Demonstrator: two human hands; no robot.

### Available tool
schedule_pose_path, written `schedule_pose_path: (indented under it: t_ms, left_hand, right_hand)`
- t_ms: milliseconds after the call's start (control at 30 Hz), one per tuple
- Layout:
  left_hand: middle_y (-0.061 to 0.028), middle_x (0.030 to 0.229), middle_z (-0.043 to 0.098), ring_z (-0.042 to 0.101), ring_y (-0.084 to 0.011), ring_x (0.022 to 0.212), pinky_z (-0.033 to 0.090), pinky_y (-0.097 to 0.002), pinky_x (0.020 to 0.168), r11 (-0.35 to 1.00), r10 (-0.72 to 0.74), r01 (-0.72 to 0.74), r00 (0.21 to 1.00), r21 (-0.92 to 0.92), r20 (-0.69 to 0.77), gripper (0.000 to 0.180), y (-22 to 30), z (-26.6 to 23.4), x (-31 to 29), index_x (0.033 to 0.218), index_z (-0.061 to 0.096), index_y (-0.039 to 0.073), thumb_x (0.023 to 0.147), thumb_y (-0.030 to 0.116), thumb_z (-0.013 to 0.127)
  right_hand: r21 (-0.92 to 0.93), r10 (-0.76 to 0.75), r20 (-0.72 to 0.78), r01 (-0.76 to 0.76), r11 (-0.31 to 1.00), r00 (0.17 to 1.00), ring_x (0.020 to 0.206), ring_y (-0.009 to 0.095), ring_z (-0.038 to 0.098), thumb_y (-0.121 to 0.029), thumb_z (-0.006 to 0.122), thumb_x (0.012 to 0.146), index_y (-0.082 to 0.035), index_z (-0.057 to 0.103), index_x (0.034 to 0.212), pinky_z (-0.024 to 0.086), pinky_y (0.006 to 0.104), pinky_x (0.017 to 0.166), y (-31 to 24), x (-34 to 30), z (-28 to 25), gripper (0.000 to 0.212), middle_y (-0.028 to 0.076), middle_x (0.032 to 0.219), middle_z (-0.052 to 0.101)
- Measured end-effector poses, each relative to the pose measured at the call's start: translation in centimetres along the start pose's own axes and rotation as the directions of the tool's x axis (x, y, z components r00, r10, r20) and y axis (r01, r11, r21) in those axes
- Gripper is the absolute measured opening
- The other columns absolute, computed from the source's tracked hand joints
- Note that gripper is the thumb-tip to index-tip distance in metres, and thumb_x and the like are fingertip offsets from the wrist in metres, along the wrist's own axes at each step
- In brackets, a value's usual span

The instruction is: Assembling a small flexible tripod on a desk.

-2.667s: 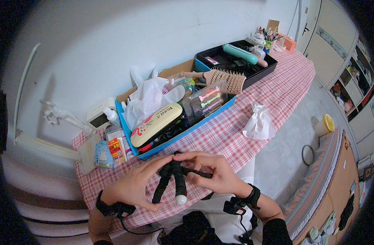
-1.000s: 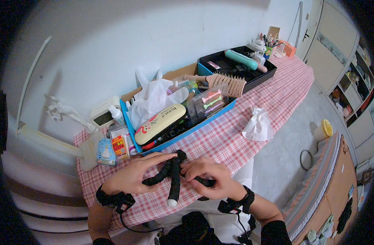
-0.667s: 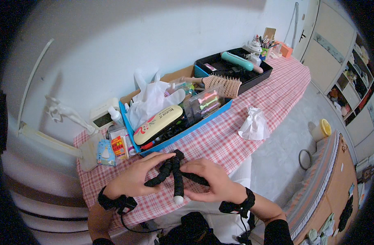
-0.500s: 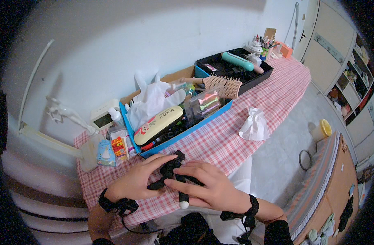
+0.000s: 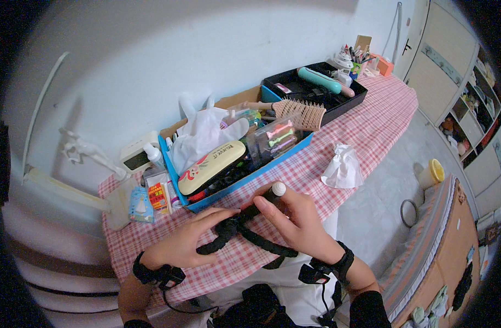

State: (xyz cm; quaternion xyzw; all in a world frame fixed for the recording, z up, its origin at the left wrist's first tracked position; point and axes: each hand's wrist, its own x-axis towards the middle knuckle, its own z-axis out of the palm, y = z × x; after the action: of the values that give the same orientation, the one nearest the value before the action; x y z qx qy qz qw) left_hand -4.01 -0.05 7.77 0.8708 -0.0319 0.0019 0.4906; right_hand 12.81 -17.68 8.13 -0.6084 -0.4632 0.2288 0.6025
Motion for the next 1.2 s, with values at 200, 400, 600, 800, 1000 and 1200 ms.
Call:
schedule_pose_path:
  t_ms: [200, 400, 600, 800, 1000, 1200]
  left_hand:
    - [-0.0184, 0.130, 0.044, 0.045, -0.0313, 0.122, 0.034, -0.0360, 0.104, 1.000, -0.010, 0.011, 1.000, 0.022, -0.021, 0.077, 0.0, 0.0, 0.1, 0.138, 0.037, 0.002, 0.066, 0.006, 0.064]
    - [-0.0180, 0.129, 0.044, 0.045, -0.0311, 0.120, 0.035, -0.0362, 0.103, 0.998, 0.000, 0.002, 1.000, 0.056, -0.029, 0.076, 0.2, 0.3, 0.3, 0.137, 0.037, 0.002, 0.066, 0.005, 0.064]
    - [-0.0175, 0.128, 0.044, 0.046, -0.0309, 0.119, 0.035, -0.0360, 0.103, 0.997, 0.014, -0.011, 0.999, 0.081, -0.033, 0.075, 0.2, 0.5, 0.4, 0.137, 0.037, 0.002, 0.067, 0.005, 0.065]
    - [-0.0175, 0.127, 0.044, 0.046, -0.0318, 0.119, 0.035, -0.0367, 0.103, 0.996, -0.002, 0.007, 0.998, 0.087, -0.059, 0.076, 0.1, 0.7, 0.3, 0.136, 0.038, 0.002, 0.066, 0.006, 0.066]
    - [-0.0180, 0.126, 0.045, 0.046, -0.0327, 0.119, 0.035, -0.0375, 0.103, 0.995, 0.015, -0.011, 0.999, 0.100, -0.041, 0.077, 0.2, 0.5, 0.2, 0.136, 0.038, 0.002, 0.064, 0.008, 0.066]
    - [-0.0176, 0.126, 0.046, 0.046, -0.0321, 0.118, 0.035, -0.0373, 0.103, 0.993, 0.036, -0.029, 0.998, 0.115, -0.058, 0.078, 0.3, 0.8, -0.1, 0.136, 0.038, 0.002, 0.064, 0.009, 0.067]
  right_hand:
    - [0.247, 0.161, 0.020, -0.161, 0.956, 0.987, 0.091, 0.015, 0.063, -0.020, 0.045, 0.100, 0.005, 0.054, 0.105, 0.052, 0.0282, 0.080, 0.7, 0.3, -0.6, 0.027, 0.010, 0.097, 0.066]
    - [0.430, 0.231, 0.021, -0.217, 0.876, 0.973, 0.097, 0.032, 0.064, -0.024, 0.038, 0.101, 0.000, 0.047, 0.104, 0.055, 0.0391, 0.083, 1.5, 0.3, -0.7, 0.025, 0.017, 0.099, 0.063]
    - [0.577, 0.335, 0.038, -0.294, 0.762, 0.941, 0.098, 0.030, 0.064, -0.028, 0.037, 0.102, 0.000, 0.049, 0.102, 0.056, 0.0347, 0.079, 2.7, 0.3, -1.0, 0.030, 0.018, 0.102, 0.063]
    - [0.644, 0.409, 0.066, -0.352, 0.679, 0.910, 0.099, 0.031, 0.064, -0.029, 0.038, 0.101, -0.001, 0.048, 0.101, 0.057, 0.0344, 0.078, 3.4, 0.5, -0.9, 0.030, 0.019, 0.102, 0.063]
    - [0.302, 0.269, -0.124, -0.222, 0.927, 0.955, 0.095, 0.022, 0.060, -0.018, 0.051, 0.097, 0.001, 0.048, 0.112, 0.050, 0.0301, 0.083, 2.2, -0.5, -1.1, 0.024, 0.011, 0.102, 0.057]
    - [-0.781, -0.566, -0.088, 0.296, 0.550, 0.820, 0.105, 0.027, 0.054, -0.013, 0.073, 0.075, -0.001, 0.053, 0.116, 0.040, 0.0394, 0.096, -0.5, -1.6, -3.3, 0.048, 0.012, 0.109, 0.057]
